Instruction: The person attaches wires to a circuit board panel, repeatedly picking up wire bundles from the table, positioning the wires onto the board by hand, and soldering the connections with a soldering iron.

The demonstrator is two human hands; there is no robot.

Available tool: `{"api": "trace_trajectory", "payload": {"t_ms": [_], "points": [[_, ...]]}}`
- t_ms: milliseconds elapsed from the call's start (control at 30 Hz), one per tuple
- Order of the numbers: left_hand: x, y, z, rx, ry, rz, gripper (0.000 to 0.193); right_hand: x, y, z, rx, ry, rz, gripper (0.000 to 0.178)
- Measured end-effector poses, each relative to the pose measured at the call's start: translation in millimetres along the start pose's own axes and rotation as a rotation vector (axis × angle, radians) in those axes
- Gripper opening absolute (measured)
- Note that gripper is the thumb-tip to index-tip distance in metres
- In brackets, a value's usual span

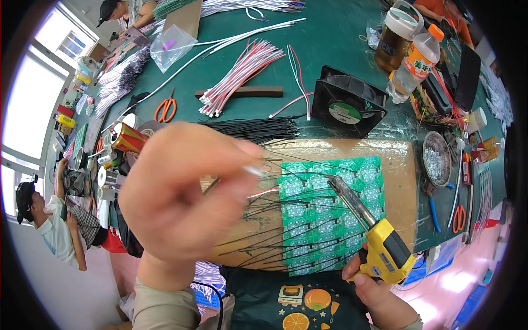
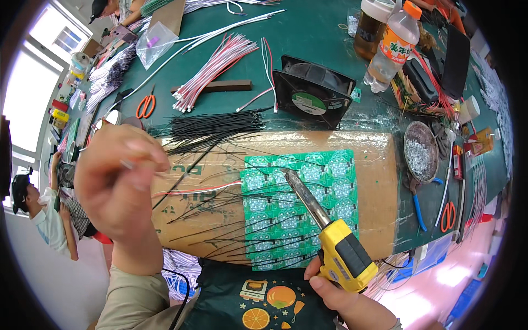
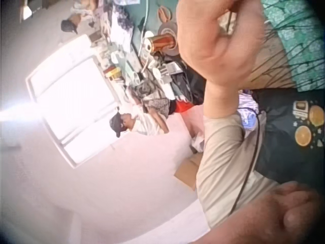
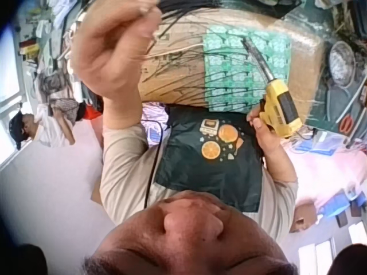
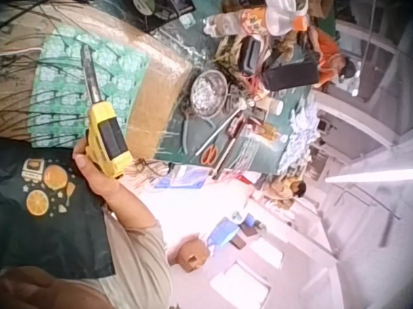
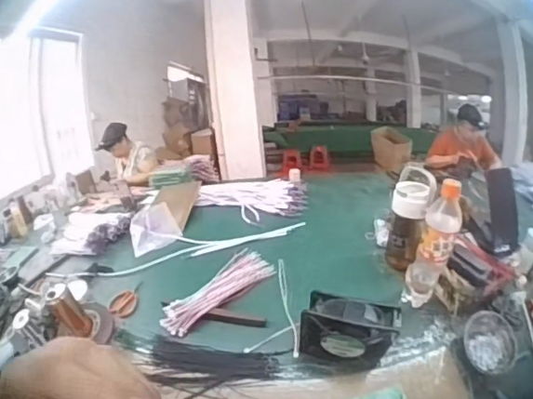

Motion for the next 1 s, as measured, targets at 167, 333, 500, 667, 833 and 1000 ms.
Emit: {"api": "trace_trajectory", "payload": {"t_ms": [167,333,500,667,833,1000], "points": [[-11,-24,65,0.345,-0.198,0.134,0.031,12,-7,0,0.115,-0.007,0.026,0.077],[-47,-69,91,0.486,-0.313,0.086,0.033,17,-4,-2,0.168,-0.034,0.101,0.079],[-54,-80,97,0.523,-0.343,0.053,0.032,21,-13,-7,0.108,-0.102,0.184,0.019],[-56,-80,96,0.53,-0.352,0.03,0.032,22,-6,-11,0.021,-0.157,0.182,0.018],[-58,-80,97,0.567,-0.393,0.032,0.032,20,-2,-18,-0.056,-0.241,0.196,0.019],[-58,-79,99,0.576,-0.425,0.021,0.031,14,-2,-23,-0.071,-0.146,0.272,0.065]]}}
Point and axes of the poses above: each hand's wrist, its own x-axis towards the middle knuckle, its own z-axis out of the palm, y = z × x, the point moved 4 cm from there along x, towards the middle knuckle, and after that the axes turned 14 degrees about -z, right-handed, at the moved point
